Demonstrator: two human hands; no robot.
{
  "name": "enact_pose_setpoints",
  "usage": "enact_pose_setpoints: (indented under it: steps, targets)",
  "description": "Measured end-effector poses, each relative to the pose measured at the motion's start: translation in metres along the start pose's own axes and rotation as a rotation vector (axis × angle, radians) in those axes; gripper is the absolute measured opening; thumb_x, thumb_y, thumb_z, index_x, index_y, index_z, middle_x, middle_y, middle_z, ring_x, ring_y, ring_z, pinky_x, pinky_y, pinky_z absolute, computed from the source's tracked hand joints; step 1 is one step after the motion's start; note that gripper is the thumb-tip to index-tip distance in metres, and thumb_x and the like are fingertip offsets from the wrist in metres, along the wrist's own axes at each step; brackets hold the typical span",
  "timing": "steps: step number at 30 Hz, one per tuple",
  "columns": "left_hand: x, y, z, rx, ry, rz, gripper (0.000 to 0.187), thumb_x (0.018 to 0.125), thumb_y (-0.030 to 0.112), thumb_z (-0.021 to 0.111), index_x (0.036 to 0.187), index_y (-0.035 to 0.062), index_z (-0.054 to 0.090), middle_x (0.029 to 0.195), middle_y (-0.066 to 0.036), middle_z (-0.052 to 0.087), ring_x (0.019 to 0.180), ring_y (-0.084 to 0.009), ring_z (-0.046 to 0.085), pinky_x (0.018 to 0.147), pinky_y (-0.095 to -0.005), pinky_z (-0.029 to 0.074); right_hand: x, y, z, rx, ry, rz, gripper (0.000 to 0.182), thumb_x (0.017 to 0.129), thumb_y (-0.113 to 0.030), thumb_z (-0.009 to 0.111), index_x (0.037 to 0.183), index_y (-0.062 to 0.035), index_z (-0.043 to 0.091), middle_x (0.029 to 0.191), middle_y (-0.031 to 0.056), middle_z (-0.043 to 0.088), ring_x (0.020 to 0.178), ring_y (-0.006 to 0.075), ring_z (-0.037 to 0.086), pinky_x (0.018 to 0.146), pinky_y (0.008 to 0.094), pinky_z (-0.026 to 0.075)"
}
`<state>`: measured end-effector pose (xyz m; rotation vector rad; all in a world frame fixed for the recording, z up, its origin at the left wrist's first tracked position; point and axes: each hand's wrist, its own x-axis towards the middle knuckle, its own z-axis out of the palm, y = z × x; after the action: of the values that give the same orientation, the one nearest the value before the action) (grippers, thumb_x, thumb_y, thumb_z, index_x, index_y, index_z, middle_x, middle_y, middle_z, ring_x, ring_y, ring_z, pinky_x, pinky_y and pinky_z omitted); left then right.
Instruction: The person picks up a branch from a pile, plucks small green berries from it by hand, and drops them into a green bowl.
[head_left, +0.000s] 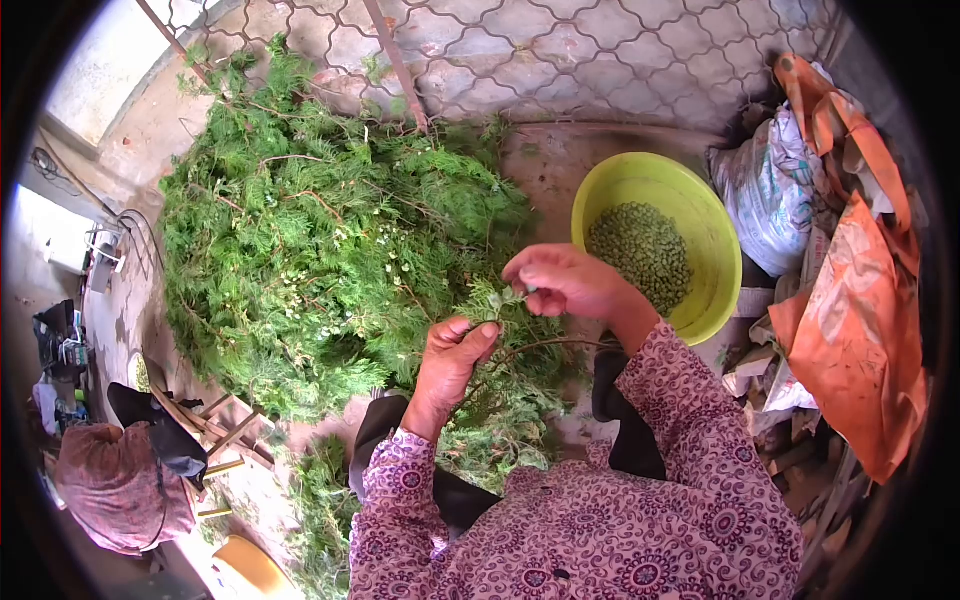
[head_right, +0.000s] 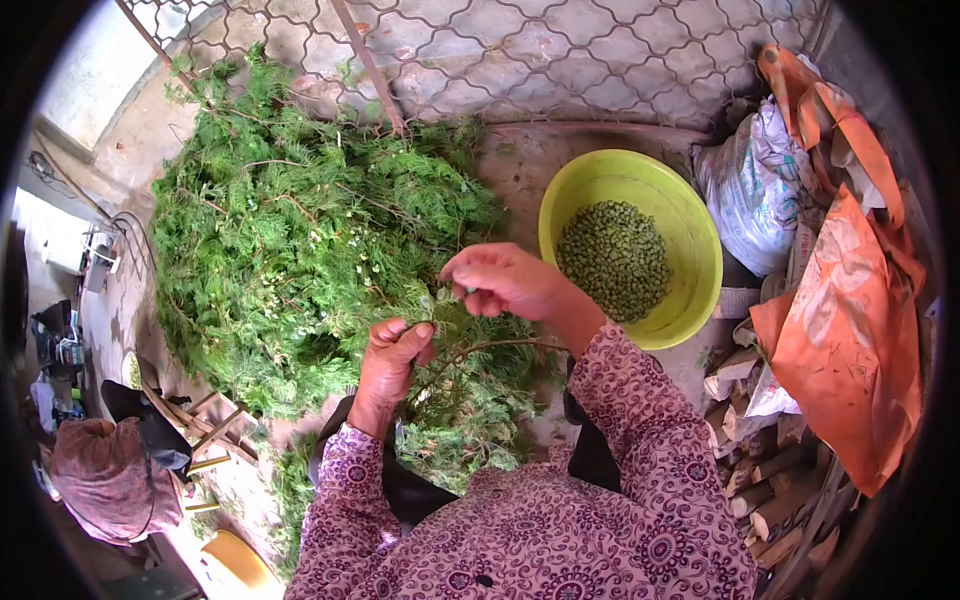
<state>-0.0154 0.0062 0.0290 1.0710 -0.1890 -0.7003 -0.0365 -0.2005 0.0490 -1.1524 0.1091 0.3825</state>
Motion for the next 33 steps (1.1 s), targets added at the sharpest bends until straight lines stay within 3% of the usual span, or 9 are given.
enact_pose_setpoints:
  steps: [8,13,19,21,23,24,29,30,33]
  targets:
    - [0.003,-0.003,0.002,0.003,0.044,-0.049,0.004,0.078,0.003,0.06,0.078,0.0051,0.063,0.063,0.005,0.055,0.051,-0.0021,0.041,0.047,-0.0179,0.032,0.006,0.01,0.004,0.011,-0.099,0.062,0.015,0.081,-0.015,0.058,0.089,-0.0027,0.056,0.072,0.0007,0.055,0.055,0.007,0.048,0.047,0.0197,0.037]
    - [0.005,-0.007,0.006,0.053,0.148,-0.011,0.004,0.077,0.002,0.061,0.078,0.0048,0.065,0.064,0.004,0.057,0.05,-0.0017,0.041,0.045,-0.0174,0.031,0.008,0.014,0.014,-0.149,0.155,-0.09,0.013,0.079,-0.012,0.059,0.083,-0.0006,0.056,0.067,0.0012,0.054,0.055,0.0068,0.049,0.048,0.0197,0.038]
    - [0.001,-0.004,0.006,0.069,0.081,0.04,0.009,0.077,-0.001,0.06,0.083,0.0029,0.065,0.073,0.004,0.06,0.06,-0.0004,0.047,0.053,-0.0164,0.037,0.011,0.006,-0.005,-0.185,0.464,-0.242,0.009,0.078,-0.01,0.058,0.08,-0.0014,0.056,0.07,0.0023,0.057,0.056,0.0065,0.053,0.045,0.0189,0.04]
    - [0.001,-0.002,0.004,0.095,0.066,0.039,0.01,0.077,-0.002,0.059,0.084,0.0026,0.065,0.075,0.004,0.06,0.062,-0.0002,0.047,0.055,-0.0162,0.037,0.008,0.003,-0.007,-0.068,0.423,-0.209,0.009,0.078,-0.01,0.058,0.08,-0.002,0.056,0.071,0.0023,0.057,0.057,0.0063,0.053,0.046,0.0185,0.04]
    - [0.0,-0.003,0.003,0.132,0.043,0.022,0.011,0.078,-0.002,0.059,0.085,0.0022,0.065,0.077,0.004,0.06,0.065,-0.0001,0.048,0.057,-0.0161,0.038,0.003,0.001,-0.004,0.109,0.168,-0.157,0.01,0.078,-0.01,0.059,0.082,-0.0021,0.056,0.071,0.0016,0.056,0.058,0.006,0.052,0.046,0.0185,0.039]
    - [0.001,-0.003,0.003,0.177,0.037,0.026,0.011,0.078,-0.002,0.059,0.085,0.0022,0.065,0.077,0.004,0.06,0.065,0.0001,0.047,0.057,-0.0159,0.038,0.002,0.003,-0.004,0.111,0.169,-0.157,0.01,0.078,-0.01,0.059,0.082,-0.0021,0.056,0.071,0.0016,0.056,0.058,0.006,0.052,0.046,0.0185,0.039]
    - [0.002,-0.004,0.007,0.237,0.049,0.024,0.009,0.078,-0.001,0.059,0.083,0.0025,0.065,0.074,0.006,0.058,0.062,0.0008,0.045,0.054,-0.0155,0.036,-0.001,-0.003,0.007,-0.317,0.05,-0.04,0.019,0.076,-0.013,0.063,0.09,-0.0016,0.057,0.074,0.001,0.054,0.059,0.0037,0.049,0.048,0.0179,0.037]
    - [0.003,-0.004,0.006,0.241,0.043,0.006,0.008,0.078,0.0,0.059,0.082,0.0026,0.065,0.072,0.007,0.058,0.061,0.001,0.044,0.053,-0.0156,0.035,0.006,0.003,0.006,-0.488,-0.016,-0.24,0.02,0.075,-0.015,0.064,0.09,-0.0015,0.059,0.074,-0.001,0.054,0.058,0.0035,0.048,0.049,0.0184,0.037]
    - [0.005,-0.007,0.007,0.246,0.047,-0.008,0.008,0.078,0.0,0.059,0.081,0.0027,0.065,0.069,0.007,0.056,0.059,0.0012,0.043,0.051,-0.016,0.033,0.004,0.008,0.006,-0.532,0.043,-0.142,0.018,0.076,-0.015,0.063,0.087,-0.001,0.059,0.073,-0.001,0.054,0.059,0.0042,0.049,0.049,0.0191,0.038]
